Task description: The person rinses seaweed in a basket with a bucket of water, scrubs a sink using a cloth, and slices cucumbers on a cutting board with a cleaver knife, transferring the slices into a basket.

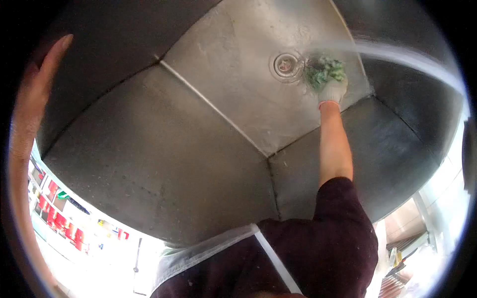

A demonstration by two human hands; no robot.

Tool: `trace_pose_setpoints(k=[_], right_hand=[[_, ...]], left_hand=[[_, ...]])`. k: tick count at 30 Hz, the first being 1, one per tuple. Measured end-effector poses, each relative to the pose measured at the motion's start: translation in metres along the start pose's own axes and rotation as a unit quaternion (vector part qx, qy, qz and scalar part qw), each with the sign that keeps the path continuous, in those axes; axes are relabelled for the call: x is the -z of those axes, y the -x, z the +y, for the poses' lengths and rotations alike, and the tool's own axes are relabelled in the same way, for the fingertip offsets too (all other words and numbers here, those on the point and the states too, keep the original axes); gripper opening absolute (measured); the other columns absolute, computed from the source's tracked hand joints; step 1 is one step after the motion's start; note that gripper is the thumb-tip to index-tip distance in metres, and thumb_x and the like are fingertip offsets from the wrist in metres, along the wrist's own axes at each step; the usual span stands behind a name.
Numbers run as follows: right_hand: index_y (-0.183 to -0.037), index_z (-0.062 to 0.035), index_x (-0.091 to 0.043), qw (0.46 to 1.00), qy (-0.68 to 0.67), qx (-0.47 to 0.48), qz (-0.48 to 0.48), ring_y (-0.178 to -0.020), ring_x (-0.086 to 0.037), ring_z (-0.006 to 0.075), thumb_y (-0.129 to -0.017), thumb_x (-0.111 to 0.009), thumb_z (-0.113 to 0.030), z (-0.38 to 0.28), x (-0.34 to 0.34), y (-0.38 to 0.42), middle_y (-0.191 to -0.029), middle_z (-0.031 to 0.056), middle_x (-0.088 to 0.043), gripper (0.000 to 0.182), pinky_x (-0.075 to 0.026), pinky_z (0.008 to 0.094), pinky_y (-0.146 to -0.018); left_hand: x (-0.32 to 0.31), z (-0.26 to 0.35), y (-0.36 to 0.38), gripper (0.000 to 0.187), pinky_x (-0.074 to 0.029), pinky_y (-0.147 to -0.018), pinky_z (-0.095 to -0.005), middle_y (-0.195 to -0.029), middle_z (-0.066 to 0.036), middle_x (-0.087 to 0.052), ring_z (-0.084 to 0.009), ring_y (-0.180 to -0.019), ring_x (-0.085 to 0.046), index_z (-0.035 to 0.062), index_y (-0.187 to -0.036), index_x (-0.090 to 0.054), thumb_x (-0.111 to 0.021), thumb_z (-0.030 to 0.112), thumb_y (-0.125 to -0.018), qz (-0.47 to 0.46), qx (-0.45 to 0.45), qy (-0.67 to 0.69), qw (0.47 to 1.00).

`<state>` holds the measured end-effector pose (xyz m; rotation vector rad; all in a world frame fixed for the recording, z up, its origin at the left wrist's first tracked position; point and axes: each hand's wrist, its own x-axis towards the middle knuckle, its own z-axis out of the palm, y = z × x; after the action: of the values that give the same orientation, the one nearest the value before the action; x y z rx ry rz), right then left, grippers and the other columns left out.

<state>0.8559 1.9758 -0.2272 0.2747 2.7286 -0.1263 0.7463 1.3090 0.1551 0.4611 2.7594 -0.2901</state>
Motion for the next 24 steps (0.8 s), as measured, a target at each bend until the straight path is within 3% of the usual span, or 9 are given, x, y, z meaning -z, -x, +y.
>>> trace_pose_setpoints(k=[2,4,6,9,11,13,16,19,24], right_hand=[[-0.124,-0.0047,-0.057,0.922,-0.370,-0.058,0.097,-0.105,-0.061,0.0241,-0.092,-0.053,-0.002,-0.044,0.035,-0.001,-0.120,0.0081,-0.062,0.033,-0.048,0.0347,-0.093],[-0.127,-0.0062,-0.057,0.700,-0.684,-0.116,0.171,-0.109,-0.060,0.0233,-0.090,-0.056,-0.001,-0.080,0.047,0.009,-0.123,0.0052,-0.061,0.037,-0.046,0.0363,-0.096],[-0.132,-0.0097,-0.054,0.833,-0.510,-0.171,0.129,-0.114,-0.058,0.0256,-0.088,-0.061,-0.005,-0.091,0.000,0.015,-0.128,0.0082,-0.059,0.045,-0.046,0.0381,-0.099],[-0.138,-0.0140,-0.050,0.960,-0.244,-0.137,-0.012,-0.118,-0.056,0.0307,-0.084,-0.069,-0.011,-0.118,0.002,0.051,-0.134,0.0135,-0.056,0.058,-0.045,0.0409,-0.100],[-0.141,-0.0151,-0.047,0.979,-0.161,-0.090,-0.085,-0.120,-0.055,0.0338,-0.082,-0.070,-0.013,-0.124,0.024,0.069,-0.136,0.0161,-0.053,0.063,-0.045,0.0419,-0.101],[-0.143,-0.0148,-0.045,0.976,-0.176,-0.069,-0.111,-0.122,-0.053,0.0362,-0.082,-0.069,-0.013,-0.128,0.038,0.074,-0.138,0.0174,-0.051,0.066,-0.045,0.0422,-0.101],[-0.141,-0.0144,-0.047,0.988,-0.149,0.035,-0.032,-0.121,-0.055,0.0345,-0.087,-0.062,-0.013,-0.130,0.054,0.067,-0.137,0.0170,-0.052,0.056,-0.047,0.0411,-0.098],[-0.131,-0.0112,-0.056,0.988,0.014,0.134,-0.081,-0.114,-0.060,0.0330,-0.090,-0.056,-0.009,-0.140,0.032,0.047,-0.128,0.0181,-0.058,0.041,-0.049,0.0415,-0.094],[-0.114,-0.0049,-0.066,0.953,0.171,0.153,-0.197,-0.105,-0.066,0.0301,-0.092,-0.052,-0.007,-0.155,-0.008,-0.009,-0.116,0.0177,-0.066,0.026,-0.055,0.0406,-0.081]], left_hand=[[-0.002,0.011,0.002,0.045,-0.025,-0.119,-0.0372,-0.152,-0.005,-0.041,-0.0187,-0.143,-0.034,0.0175,-0.148,-0.040,-0.033,0.030,-0.105,0.014,0.015,0.016,1.000],[-0.003,0.018,0.003,0.045,-0.025,-0.119,-0.0372,-0.152,-0.005,-0.041,-0.0189,-0.143,-0.034,0.0174,-0.148,-0.040,-0.034,0.030,-0.105,0.022,0.027,0.031,0.999],[-0.002,0.023,0.001,0.046,-0.025,-0.119,-0.0373,-0.152,-0.005,-0.041,-0.0190,-0.142,-0.034,0.0174,-0.148,-0.040,-0.034,0.029,-0.105,0.030,0.031,0.042,0.998],[0.001,0.030,-0.006,0.046,-0.026,-0.119,-0.0375,-0.151,-0.005,-0.041,-0.0192,-0.142,-0.034,0.0172,-0.148,-0.040,-0.035,0.029,-0.104,0.042,0.041,0.057,0.997],[0.003,0.042,-0.003,0.046,-0.026,-0.119,-0.0376,-0.151,-0.005,-0.041,-0.0194,-0.142,-0.035,0.0172,-0.148,-0.040,-0.036,0.028,-0.104,0.046,0.047,0.070,0.995],[0.000,0.047,0.000,0.046,-0.026,-0.118,-0.0376,-0.151,-0.005,-0.042,-0.0195,-0.142,-0.035,0.0171,-0.148,-0.040,-0.036,0.028,-0.103,0.036,0.051,0.084,0.995],[0.002,0.053,0.001,0.047,-0.026,-0.118,-0.0378,-0.151,-0.006,-0.042,-0.0197,-0.142,-0.035,0.0170,-0.148,-0.040,-0.037,0.027,-0.103,0.044,0.053,0.094,0.993],[0.001,0.047,-0.004,0.047,-0.027,-0.118,-0.0379,-0.151,-0.006,-0.042,-0.0200,-0.142,-0.035,0.0168,-0.148,-0.040,-0.038,0.027,-0.102,0.048,0.050,0.102,0.992],[0.005,0.055,-0.012,0.048,-0.027,-0.118,-0.0381,-0.151,-0.006,-0.042,-0.0203,-0.141,-0.036,0.0166,-0.148,-0.040,-0.039,0.026,-0.101,0.055,0.051,0.106,0.991]])
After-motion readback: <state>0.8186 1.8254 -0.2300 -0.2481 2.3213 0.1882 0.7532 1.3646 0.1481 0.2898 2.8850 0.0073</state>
